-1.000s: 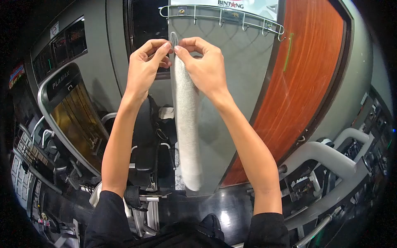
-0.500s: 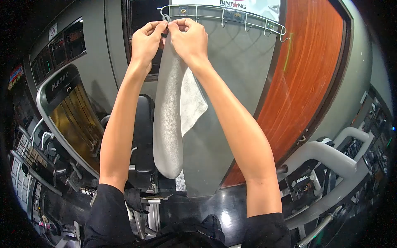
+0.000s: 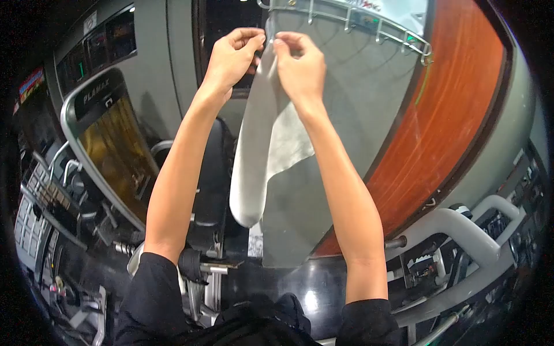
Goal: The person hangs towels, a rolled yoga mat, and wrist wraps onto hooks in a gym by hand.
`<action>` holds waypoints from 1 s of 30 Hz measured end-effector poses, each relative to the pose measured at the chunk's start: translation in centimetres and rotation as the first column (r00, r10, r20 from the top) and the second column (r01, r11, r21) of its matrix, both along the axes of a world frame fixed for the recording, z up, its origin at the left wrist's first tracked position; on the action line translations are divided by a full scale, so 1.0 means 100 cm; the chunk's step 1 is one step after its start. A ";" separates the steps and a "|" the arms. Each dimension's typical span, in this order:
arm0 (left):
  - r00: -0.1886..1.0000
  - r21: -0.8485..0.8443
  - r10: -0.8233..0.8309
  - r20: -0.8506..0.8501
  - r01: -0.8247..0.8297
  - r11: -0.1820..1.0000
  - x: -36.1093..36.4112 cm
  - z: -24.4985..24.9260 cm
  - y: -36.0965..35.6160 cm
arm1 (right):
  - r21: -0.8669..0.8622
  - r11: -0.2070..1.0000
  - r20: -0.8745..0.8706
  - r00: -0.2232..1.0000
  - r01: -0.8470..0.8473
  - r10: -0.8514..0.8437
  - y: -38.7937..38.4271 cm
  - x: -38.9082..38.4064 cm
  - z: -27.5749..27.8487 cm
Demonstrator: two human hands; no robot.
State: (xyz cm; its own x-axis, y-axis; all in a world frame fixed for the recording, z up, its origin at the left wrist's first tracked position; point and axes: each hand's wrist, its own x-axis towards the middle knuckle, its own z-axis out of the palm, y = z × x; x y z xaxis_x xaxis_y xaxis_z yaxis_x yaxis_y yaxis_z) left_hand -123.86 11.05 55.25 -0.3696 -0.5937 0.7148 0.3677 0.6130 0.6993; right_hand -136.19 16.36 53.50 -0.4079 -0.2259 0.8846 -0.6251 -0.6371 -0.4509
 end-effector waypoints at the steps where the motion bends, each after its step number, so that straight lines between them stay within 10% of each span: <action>1: 1.000 0.023 0.019 0.010 -0.020 1.000 0.009 -0.007 0.007 | 0.029 0.995 -0.013 0.996 0.092 -0.091 0.020 0.015 -0.004; 5: 0.989 -0.090 0.053 -0.139 -0.066 0.994 0.055 -0.044 0.032 | -0.271 0.925 -0.190 0.928 0.265 -0.321 0.056 0.045 -0.047; 9: 0.987 0.089 0.045 -0.153 -0.031 0.996 0.111 -0.112 0.081 | -0.111 0.924 -0.153 0.925 -0.365 0.347 0.097 0.080 -0.125; 13: 0.998 0.237 0.060 0.014 -0.062 0.970 0.146 -0.200 0.146 | 0.045 0.777 0.276 0.755 -0.629 0.595 0.109 0.112 -0.203; 18: 0.923 0.243 0.222 0.316 -0.304 0.921 0.171 -0.277 0.201 | 0.287 0.511 0.522 0.579 -0.811 0.626 0.116 0.140 -0.272; 30: 0.785 0.439 0.440 0.436 -0.612 0.658 0.182 -0.330 0.279 | 0.383 0.170 0.649 0.396 -0.908 0.650 0.146 0.142 -0.325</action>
State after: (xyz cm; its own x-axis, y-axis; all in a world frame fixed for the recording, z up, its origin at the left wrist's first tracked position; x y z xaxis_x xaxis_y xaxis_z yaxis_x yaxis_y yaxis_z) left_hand -105.69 38.91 22.23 0.0065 -0.9901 0.1405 -0.1521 0.1378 0.9787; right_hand -121.96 30.96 21.03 0.1661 -0.9589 0.2299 0.2684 -0.1804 -0.9463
